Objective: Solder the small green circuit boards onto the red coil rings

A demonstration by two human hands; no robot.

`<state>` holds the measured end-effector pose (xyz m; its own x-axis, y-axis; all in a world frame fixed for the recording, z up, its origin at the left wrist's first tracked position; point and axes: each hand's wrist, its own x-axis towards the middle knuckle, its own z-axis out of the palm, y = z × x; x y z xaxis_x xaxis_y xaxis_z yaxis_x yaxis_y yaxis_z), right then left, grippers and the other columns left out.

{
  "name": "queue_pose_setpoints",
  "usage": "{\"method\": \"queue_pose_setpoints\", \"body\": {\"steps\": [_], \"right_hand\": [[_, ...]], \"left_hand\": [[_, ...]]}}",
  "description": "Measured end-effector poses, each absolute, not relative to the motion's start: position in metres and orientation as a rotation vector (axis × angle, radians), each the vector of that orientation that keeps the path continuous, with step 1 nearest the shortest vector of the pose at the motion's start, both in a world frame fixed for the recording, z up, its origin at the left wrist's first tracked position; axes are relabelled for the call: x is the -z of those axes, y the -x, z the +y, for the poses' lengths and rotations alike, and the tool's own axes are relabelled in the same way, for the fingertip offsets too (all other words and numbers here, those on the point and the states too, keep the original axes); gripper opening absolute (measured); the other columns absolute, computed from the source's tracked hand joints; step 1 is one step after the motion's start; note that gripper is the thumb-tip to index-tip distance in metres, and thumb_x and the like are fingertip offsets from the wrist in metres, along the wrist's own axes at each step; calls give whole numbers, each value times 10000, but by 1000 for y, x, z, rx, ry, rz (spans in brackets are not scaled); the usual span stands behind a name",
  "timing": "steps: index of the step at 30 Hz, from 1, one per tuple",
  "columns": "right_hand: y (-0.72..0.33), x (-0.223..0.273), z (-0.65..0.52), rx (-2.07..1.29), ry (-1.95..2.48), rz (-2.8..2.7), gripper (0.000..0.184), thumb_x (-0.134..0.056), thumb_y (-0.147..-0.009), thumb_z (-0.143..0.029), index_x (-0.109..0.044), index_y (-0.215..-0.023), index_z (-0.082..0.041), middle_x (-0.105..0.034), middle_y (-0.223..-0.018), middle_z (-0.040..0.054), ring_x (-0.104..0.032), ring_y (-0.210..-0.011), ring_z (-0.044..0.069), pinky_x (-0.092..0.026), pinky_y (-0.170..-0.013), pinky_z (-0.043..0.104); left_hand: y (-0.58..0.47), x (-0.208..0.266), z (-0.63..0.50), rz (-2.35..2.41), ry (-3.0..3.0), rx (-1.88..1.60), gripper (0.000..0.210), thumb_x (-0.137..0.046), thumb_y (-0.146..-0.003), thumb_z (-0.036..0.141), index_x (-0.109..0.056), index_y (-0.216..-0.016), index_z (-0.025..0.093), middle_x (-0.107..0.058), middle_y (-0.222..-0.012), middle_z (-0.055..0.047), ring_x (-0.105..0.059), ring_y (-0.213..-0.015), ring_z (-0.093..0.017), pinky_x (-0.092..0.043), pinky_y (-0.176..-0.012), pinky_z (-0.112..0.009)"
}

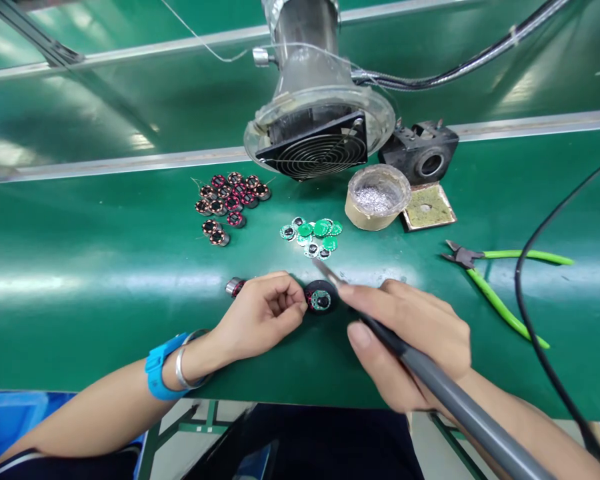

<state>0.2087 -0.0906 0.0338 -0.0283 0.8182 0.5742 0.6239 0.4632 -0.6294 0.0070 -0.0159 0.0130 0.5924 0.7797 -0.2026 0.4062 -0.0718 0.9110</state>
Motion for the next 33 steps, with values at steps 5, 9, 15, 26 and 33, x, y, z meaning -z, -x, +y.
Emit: {"method": "queue_pose_setpoints", "body": {"steps": [5, 9, 15, 26, 33], "right_hand": [[-204, -21, -81, -233, 1332, -1869, 346, -630, -846, -96, -624, -1171, -214, -687, -792, 2, -623, -622, 114, -534, -610, 256], [-202, -15, -79, -337, 1322, -1967, 375, -651, -836, -149, -578, -1201, -187, -674, -835, 23, -623, -688, 135, -540, -644, 275], [-201, -7, -78, -348, 1265, -1969, 377, -613, -860, -127, -538, -1219, -213, -691, -940, 31, -633, -750, 128, -538, -690, 268], [-202, -4, -78, -353, 1257, -2002, 370, -604, -860, -102, -538, -1208, -208, -672, -902, 18, -584, -731, 121, -508, -700, 270], [-201, -5, -78, -372, 1265, -2008, 369, -601, -860, -120, -537, -1215, -197, -655, -877, 20, -571, -722, 125, -500, -688, 275]], "left_hand": [[-7, -12, -15, 1004, -1653, -401, 40, -585, -723, 115, -583, -717, 154, -536, -688, 34, -481, -538, -55, -409, -501, -184], [-9, -10, -11, 1028, -1600, -363, 89, -585, -820, 230, -556, -767, 165, -529, -639, 47, -506, -506, -60, -409, -481, -185], [-14, -11, -7, 1038, -1630, -305, 153, -618, -832, 278, -554, -750, 165, -530, -596, 59, -503, -478, -52, -401, -454, -166], [-9, -8, -6, 1008, -1528, -256, 94, -543, -873, 248, -567, -826, 170, -568, -601, 52, -593, -459, -85, -439, -413, -161], [-10, -7, -6, 1000, -1538, -268, 79, -543, -869, 230, -565, -818, 173, -573, -608, 53, -602, -468, -86, -442, -422, -163]]}}
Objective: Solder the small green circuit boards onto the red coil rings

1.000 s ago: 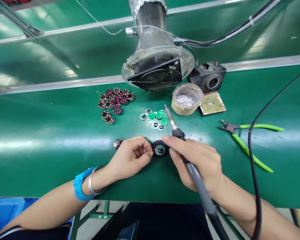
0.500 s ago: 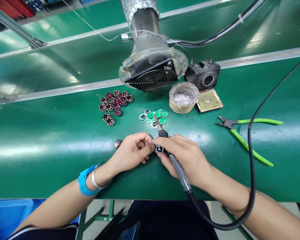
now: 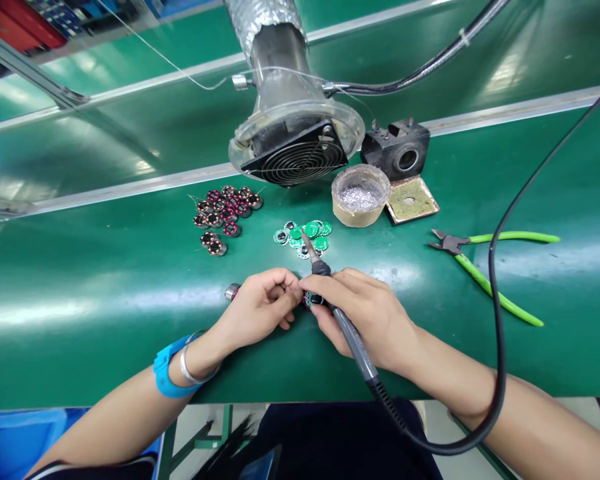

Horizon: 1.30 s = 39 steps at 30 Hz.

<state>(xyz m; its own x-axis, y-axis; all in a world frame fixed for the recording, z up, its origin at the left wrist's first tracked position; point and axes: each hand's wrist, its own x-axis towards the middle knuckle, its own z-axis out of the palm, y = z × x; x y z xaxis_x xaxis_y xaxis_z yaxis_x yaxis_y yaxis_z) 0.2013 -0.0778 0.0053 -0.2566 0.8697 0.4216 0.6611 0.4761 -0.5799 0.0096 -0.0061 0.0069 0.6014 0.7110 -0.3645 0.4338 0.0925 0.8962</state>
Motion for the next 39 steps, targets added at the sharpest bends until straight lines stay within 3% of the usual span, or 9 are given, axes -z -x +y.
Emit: {"method": "queue_pose_setpoints", "body": {"steps": [9, 13, 15, 18, 23, 27, 30, 36, 39], "right_hand": [[-201, -6, -78, -372, 1251, -1995, 385, -583, -861, -119, -527, -1229, -212, -662, -889, 31, -586, -729, 136, -512, -697, 290], [-202, -9, -78, -401, 1241, -1997, 358, -555, -874, -102, -537, -1211, -220, -669, -883, 26, -616, -725, 126, -529, -680, 267], [-206, -10, -80, -435, 1252, -1969, 355, -562, -878, -107, -536, -1213, -220, -681, -933, 33, -641, -753, 120, -540, -694, 246], [-212, -11, -82, -488, 1318, -1910, 347, -595, -872, -129, -544, -1204, -217, -693, -1031, 35, -671, -800, 108, -550, -747, 214], [-217, -8, -82, -595, 1399, -1846, 286, -612, -875, -179, -573, -1150, -244, -708, -1013, 2, -693, -784, 109, -562, -736, 201], [-212, -6, -82, -628, 1383, -1834, 260, -617, -878, -182, -587, -1128, -247, -712, -1004, 6, -702, -809, 122, -570, -741, 214], [-208, -4, -81, -589, 1346, -1858, 281, -634, -870, -176, -589, -1139, -243, -709, -1019, 16, -699, -825, 125, -574, -754, 228], [-201, -6, -77, -505, 1295, -1905, 291, -643, -860, -167, -591, -1139, -231, -712, -961, 31, -683, -756, 131, -578, -685, 258], [-199, -7, -75, -471, 1268, -1922, 293, -646, -855, -147, -590, -1133, -224, -712, -926, 27, -675, -738, 126, -579, -678, 251]], "left_hand": [[-7, -7, -10, 989, -1573, -335, 21, -549, -839, 191, -554, -841, 171, -550, -622, 50, -593, -492, -78, -447, -451, -166], [-9, -9, -13, 874, -1648, -411, 463, -660, -730, 153, -504, -1163, 198, -562, -719, 41, -622, -609, -107, -490, -494, -174], [-10, -9, -14, 833, -1709, -399, 580, -707, -727, 181, -454, -1247, 218, -582, -772, 37, -608, -610, -95, -493, -503, -171], [-12, -8, -14, 829, -1767, -429, 452, -689, -795, 227, -483, -1197, 219, -629, -903, 10, -583, -592, -59, -481, -513, -162], [-12, -8, -16, 844, -1772, -469, 163, -642, -841, 239, -590, -984, 179, -613, -739, 28, -540, -519, -54, -463, -490, -164], [-12, -7, -18, 857, -1715, -539, 20, -636, -812, 165, -652, -823, 162, -699, -983, -29, -592, -606, -56, -504, -542, -168], [-11, -7, -17, 884, -1628, -504, 10, -661, -796, 161, -654, -796, 155, -709, -992, -36, -618, -654, -73, -521, -572, -176], [-3, -3, -10, 856, -1552, -391, 212, -710, -806, 217, -607, -985, 172, -659, -746, 14, -648, -638, -106, -549, -589, -201], [-2, -4, -8, 805, -1741, -455, 145, -679, -837, 184, -646, -978, 179, -699, -843, -9, -660, -679, -104, -552, -623, -201]]}}
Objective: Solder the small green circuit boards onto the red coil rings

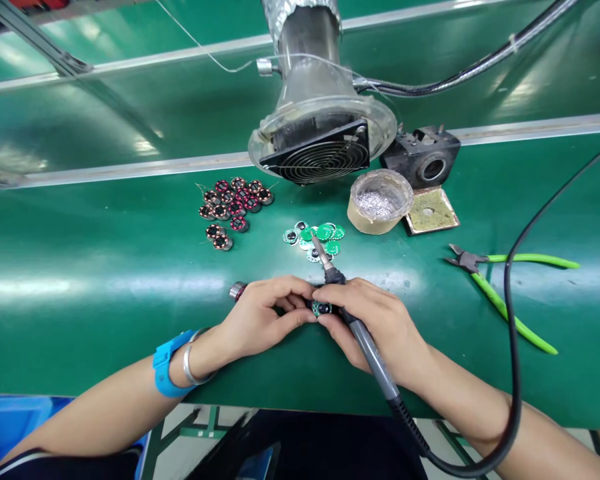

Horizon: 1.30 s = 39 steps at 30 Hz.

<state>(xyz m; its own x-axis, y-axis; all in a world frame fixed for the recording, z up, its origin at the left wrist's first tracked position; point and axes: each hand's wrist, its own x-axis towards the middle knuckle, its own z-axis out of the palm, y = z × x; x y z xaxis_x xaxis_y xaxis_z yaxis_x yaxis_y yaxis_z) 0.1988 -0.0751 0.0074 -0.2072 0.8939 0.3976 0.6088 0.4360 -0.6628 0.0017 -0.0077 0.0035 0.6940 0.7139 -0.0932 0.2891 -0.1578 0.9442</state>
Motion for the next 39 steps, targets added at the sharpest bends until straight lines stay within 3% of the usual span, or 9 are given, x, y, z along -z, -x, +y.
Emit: {"method": "queue_pose_setpoints", "body": {"steps": [4, 6, 11, 16, 21, 26, 30, 34, 39], "right_hand": [[-199, -6, -75, -442, 1270, -1932, 286, -656, -857, -143, -596, -1125, -220, -720, -937, 21, -691, -764, 123, -587, -711, 235], [-202, -4, -76, -429, 1276, -1942, 282, -666, -856, -147, -603, -1122, -220, -730, -959, 19, -704, -789, 124, -591, -743, 226], [-209, -3, -78, -479, 1292, -1938, 329, -687, -853, -226, -593, -1168, -220, -728, -1065, 49, -725, -828, 156, -614, -756, 249], [-209, -2, -80, -386, 1318, -1896, 265, -615, -877, -148, -602, -1137, -196, -719, -1097, 69, -727, -852, 164, -610, -795, 263], [-208, 1, -82, -369, 1322, -1913, 311, -608, -870, -144, -595, -1172, -218, -714, -1102, 61, -728, -829, 194, -629, -746, 305], [-206, -2, -82, -330, 1293, -1949, 351, -608, -863, -135, -576, -1199, -233, -703, -1132, 65, -727, -847, 217, -637, -744, 340], [-206, -1, -82, -303, 1277, -1947, 368, -613, -864, -136, -572, -1216, -235, -710, -1107, 58, -724, -842, 213, -637, -726, 336], [-206, 2, -80, -304, 1254, -1927, 390, -622, -855, -131, -570, -1224, -246, -710, -1100, 45, -723, -840, 211, -638, -723, 336], [-205, 2, -81, -286, 1244, -1916, 380, -619, -852, -113, -569, -1205, -244, -713, -1072, 41, -720, -871, 219, -634, -708, 334]], "left_hand": [[-1, -4, -7, 648, -2056, -561, 77, -624, -890, 158, -685, -929, 185, -741, -962, -29, -697, -922, -138, -555, -847, -233], [-1, -3, -8, 605, -2157, -584, 82, -606, -907, 164, -687, -913, 179, -747, -973, -34, -698, -965, -142, -548, -884, -231], [-3, 3, -9, 638, -2240, -602, 95, -597, -896, 198, -691, -885, 193, -754, -984, -33, -716, -930, -144, -568, -840, -226], [1, -1, -16, 529, -2349, -572, 134, -588, -900, 269, -693, -855, 198, -752, -999, -39, -719, -864, -139, -566, -754, -216], [8, -10, -33, 262, -2589, -305, 141, -539, -930, 270, -646, -875, 197, -728, -991, -16, -677, -789, -138, -524, -667, -250], [8, -17, -37, 288, -2643, -141, 143, -520, -914, 276, -595, -951, 160, -679, -894, -45, -619, -729, -164, -495, -614, -292], [22, -44, -18, 386, -2611, 0, 163, -544, -857, 219, -563, -1008, 162, -645, -908, -45, -587, -796, -184, -497, -725, -317], [48, -68, 14, 842, -2627, 169, 342, -559, -759, 110, -528, -1093, 176, -607, -1047, -76, -550, -969, -237, -472, -833, -358], [60, -61, 37, 912, -2499, 226, 397, -548, -730, 34, -544, -1102, 171, -624, -1009, -52, -579, -922, -206, -479, -837, -347]]}}
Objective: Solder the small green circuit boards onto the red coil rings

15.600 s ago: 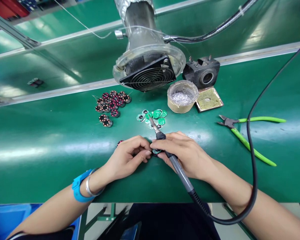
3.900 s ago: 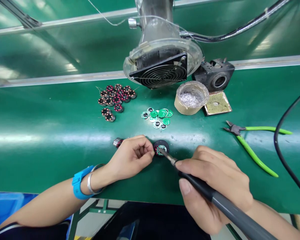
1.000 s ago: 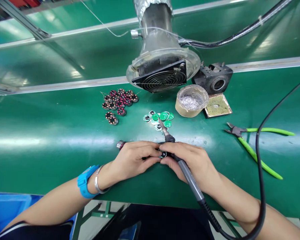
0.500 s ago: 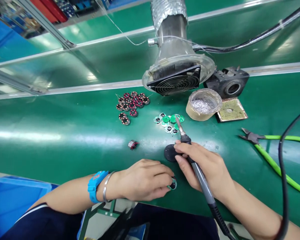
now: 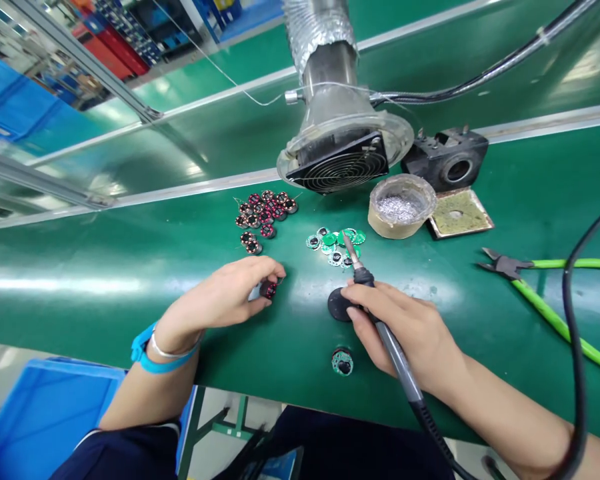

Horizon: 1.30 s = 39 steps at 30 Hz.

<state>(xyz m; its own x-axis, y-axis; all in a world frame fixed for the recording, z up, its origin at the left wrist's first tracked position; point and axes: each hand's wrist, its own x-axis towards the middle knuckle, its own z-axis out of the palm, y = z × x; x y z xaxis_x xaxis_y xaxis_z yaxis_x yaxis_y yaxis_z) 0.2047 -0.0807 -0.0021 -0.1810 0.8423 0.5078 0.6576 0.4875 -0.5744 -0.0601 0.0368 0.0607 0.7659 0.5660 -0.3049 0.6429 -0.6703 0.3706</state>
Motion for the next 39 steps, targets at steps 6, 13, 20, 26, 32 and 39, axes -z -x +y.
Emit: {"method": "queue_pose_setpoints", "body": {"steps": [6, 13, 20, 26, 32, 39], "right_hand": [[-205, -2, -81, -261, 1285, -1842, 313, -584, -867, -111, -584, -1159, -225, -720, -1036, 27, -715, -845, 174, -613, -737, 298], [-208, -9, -82, -190, 1361, -1741, 317, -581, -864, -94, -590, -1147, -236, -727, -1008, 24, -706, -781, 138, -589, -726, 251], [-206, -4, -81, -263, 1289, -1801, 298, -542, -867, -68, -586, -1128, -204, -702, -920, 35, -674, -730, 138, -564, -668, 261], [-205, 1, -77, -258, 1267, -1816, 331, -534, -859, -59, -574, -1157, -199, -685, -883, 31, -662, -720, 124, -551, -659, 240], [-203, 0, -77, -278, 1276, -1794, 318, -549, -855, -69, -586, -1142, -201, -685, -884, 24, -647, -702, 118, -549, -652, 239], [-205, -1, -77, -301, 1289, -1800, 338, -563, -839, -64, -587, -1153, -188, -700, -911, 39, -666, -729, 141, -559, -672, 262]], "left_hand": [[24, -45, 27, 813, -2168, -183, 459, -731, -772, 174, -586, -1207, 197, -588, -985, -30, -595, -868, -149, -506, -796, -284], [-27, -21, 4, 862, -2182, -358, 348, -869, -661, 363, -662, -872, 178, -634, -851, -11, -586, -819, -165, -484, -741, -282], [-21, -7, -11, 1032, -2170, -469, 359, -824, -710, 436, -666, -899, 175, -624, -816, -2, -566, -707, -127, -473, -654, -247], [-10, -4, 6, 605, -2344, -570, 465, -773, -773, 439, -616, -1114, 165, -651, -930, -43, -604, -806, -149, -531, -719, -262], [0, -9, 25, 133, -2645, -695, 139, -516, -958, 156, -652, -958, 184, -710, -905, -27, -629, -802, -139, -510, -732, -261], [21, -20, 18, 161, -2585, -894, 131, -542, -925, 121, -663, -925, 170, -714, -852, -20, -639, -743, -122, -493, -658, -246]]}}
